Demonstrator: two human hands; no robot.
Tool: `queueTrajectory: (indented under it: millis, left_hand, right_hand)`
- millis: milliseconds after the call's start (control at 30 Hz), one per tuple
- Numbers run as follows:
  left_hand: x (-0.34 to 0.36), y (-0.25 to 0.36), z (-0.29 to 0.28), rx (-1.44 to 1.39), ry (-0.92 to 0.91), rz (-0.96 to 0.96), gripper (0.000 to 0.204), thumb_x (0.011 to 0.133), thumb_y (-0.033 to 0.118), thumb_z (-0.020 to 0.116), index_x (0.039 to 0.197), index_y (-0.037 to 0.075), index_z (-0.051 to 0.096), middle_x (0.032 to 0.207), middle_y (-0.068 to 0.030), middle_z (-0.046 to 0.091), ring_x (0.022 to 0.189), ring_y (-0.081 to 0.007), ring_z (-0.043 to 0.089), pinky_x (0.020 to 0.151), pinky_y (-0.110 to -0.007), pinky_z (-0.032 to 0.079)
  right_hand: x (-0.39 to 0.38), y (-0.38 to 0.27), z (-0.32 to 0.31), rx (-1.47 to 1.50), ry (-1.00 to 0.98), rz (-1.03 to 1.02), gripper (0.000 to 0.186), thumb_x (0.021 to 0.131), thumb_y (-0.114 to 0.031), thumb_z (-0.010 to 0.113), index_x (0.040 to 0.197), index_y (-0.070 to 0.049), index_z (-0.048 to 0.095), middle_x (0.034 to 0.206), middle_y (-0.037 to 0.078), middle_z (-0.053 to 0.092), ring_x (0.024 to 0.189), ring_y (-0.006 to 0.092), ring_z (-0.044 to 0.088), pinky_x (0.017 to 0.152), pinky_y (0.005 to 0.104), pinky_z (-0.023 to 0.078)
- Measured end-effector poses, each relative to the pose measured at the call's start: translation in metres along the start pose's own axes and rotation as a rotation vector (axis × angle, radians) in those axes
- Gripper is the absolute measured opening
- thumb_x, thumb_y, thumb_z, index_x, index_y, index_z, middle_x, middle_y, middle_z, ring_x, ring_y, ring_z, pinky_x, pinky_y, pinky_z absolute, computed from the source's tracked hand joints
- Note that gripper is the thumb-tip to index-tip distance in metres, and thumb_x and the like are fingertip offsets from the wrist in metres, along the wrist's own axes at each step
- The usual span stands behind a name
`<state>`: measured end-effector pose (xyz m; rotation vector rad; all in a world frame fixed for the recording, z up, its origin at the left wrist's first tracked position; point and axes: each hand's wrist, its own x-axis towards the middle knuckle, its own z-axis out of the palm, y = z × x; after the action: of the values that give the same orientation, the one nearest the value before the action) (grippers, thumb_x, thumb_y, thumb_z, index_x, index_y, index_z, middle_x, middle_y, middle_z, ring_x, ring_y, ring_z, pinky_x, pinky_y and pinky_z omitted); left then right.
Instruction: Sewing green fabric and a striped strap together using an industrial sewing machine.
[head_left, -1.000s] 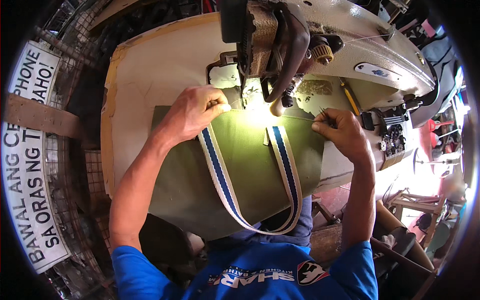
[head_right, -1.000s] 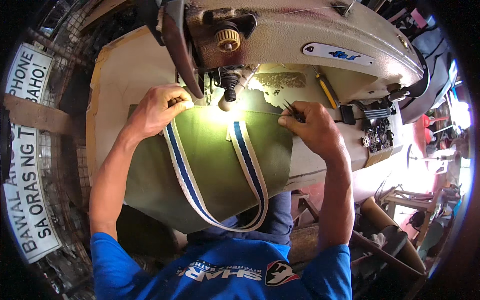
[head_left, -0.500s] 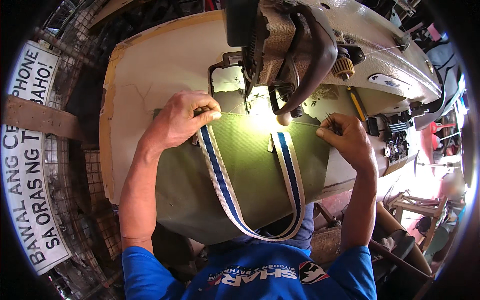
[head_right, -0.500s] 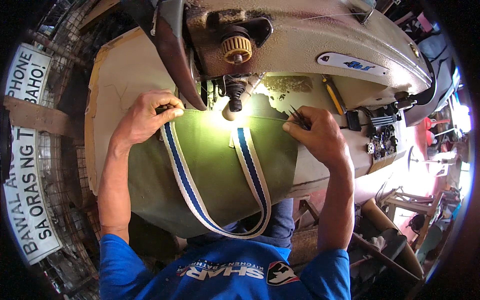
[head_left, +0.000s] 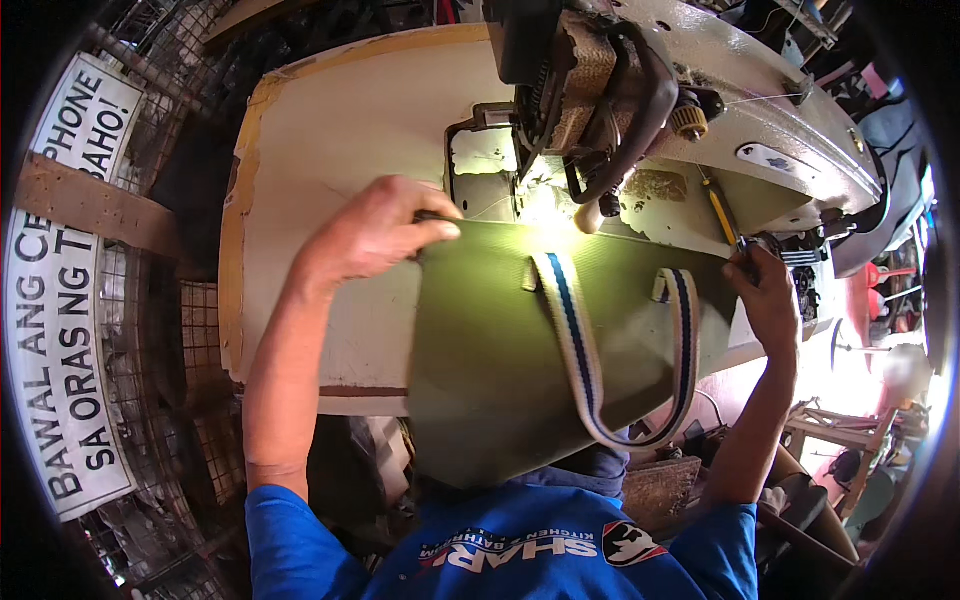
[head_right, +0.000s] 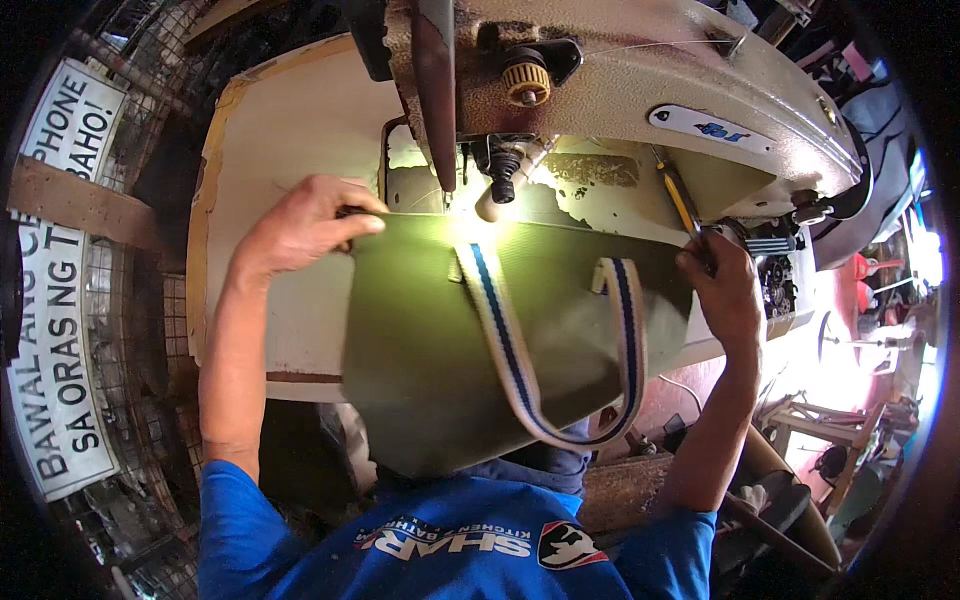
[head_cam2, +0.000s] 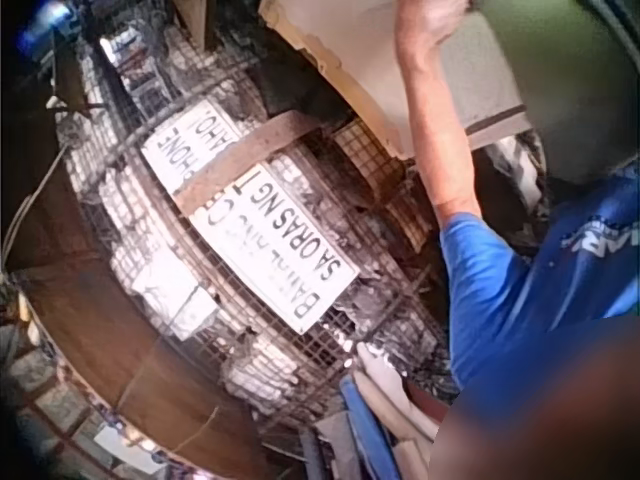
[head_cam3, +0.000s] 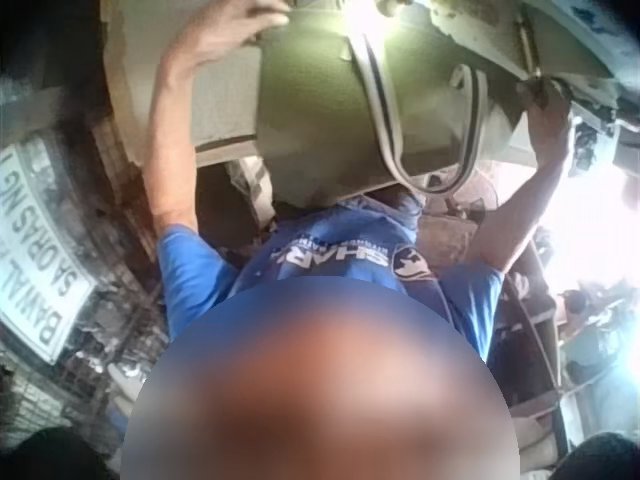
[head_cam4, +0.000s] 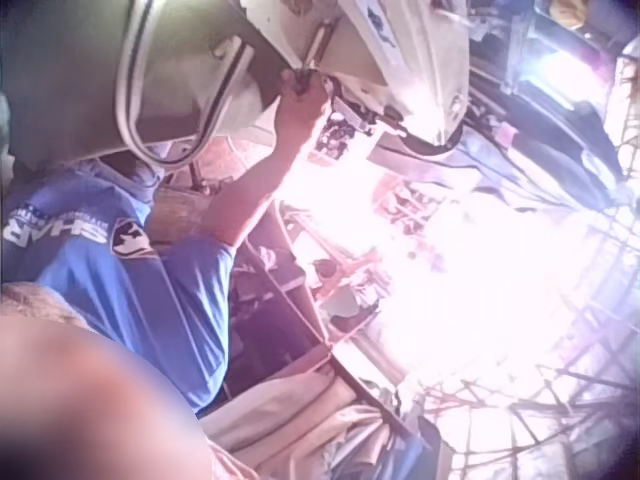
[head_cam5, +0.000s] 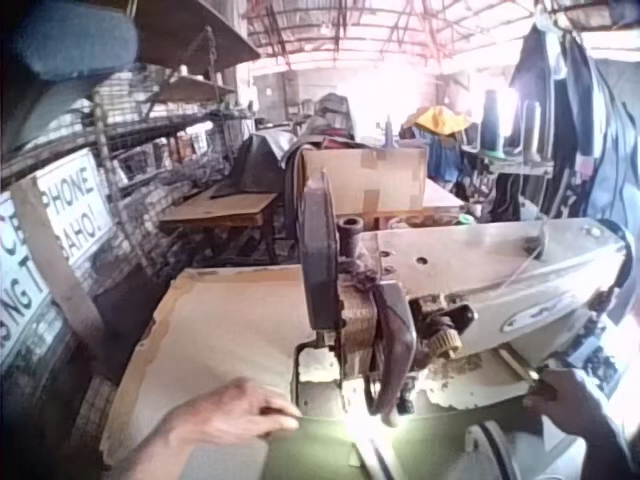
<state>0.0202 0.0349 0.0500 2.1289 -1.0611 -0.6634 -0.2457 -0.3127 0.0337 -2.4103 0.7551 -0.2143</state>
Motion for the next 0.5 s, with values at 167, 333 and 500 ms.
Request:
queueTrajectory:
  millis: [167, 333, 500]
  left_hand:
    - [0.012, 0.020, 0.021, -0.135, -0.097, -0.240, 0.025, 0.086, 0.018, 0.069, 0.095, -0.005, 0.069, 0.068, -0.0082, 0.064, 0.058, -0.0149, 0.062, 0.053, -0.031, 0.050]
    - [0.008, 0.013, 0.023, -0.228, -0.025, -0.238, 0.020, 0.090, 0.015, 0.069, 0.101, -0.001, 0.070, 0.066, 0.0000, 0.061, 0.053, -0.0059, 0.056, 0.045, -0.023, 0.045]
    - [0.002, -0.001, 0.029, -0.253, 0.033, 0.036, 0.011, 0.090, 0.006, 0.066, 0.099, 0.002, 0.071, 0.077, 0.0006, 0.061, 0.062, -0.0067, 0.058, 0.050, -0.023, 0.047]
  right_hand:
    - [-0.019, -0.018, 0.017, -0.439, 0.399, -0.163, 0.027, 0.086, -0.011, 0.068, 0.112, -0.006, 0.060, 0.103, 0.016, 0.062, 0.084, 0.0354, 0.066, 0.070, 0.0435, 0.054]
    - [-0.048, -0.085, 0.057, -0.257, 0.306, -0.345, 0.033, 0.084, -0.010, 0.067, 0.116, -0.010, 0.060, 0.103, 0.013, 0.058, 0.081, 0.0347, 0.065, 0.068, 0.0421, 0.055]
    - [-0.022, -0.109, 0.067, -0.114, 0.067, -0.428, 0.044, 0.075, -0.001, 0.071, 0.118, -0.008, 0.061, 0.106, 0.013, 0.061, 0.090, 0.0340, 0.064, 0.078, 0.0401, 0.051]
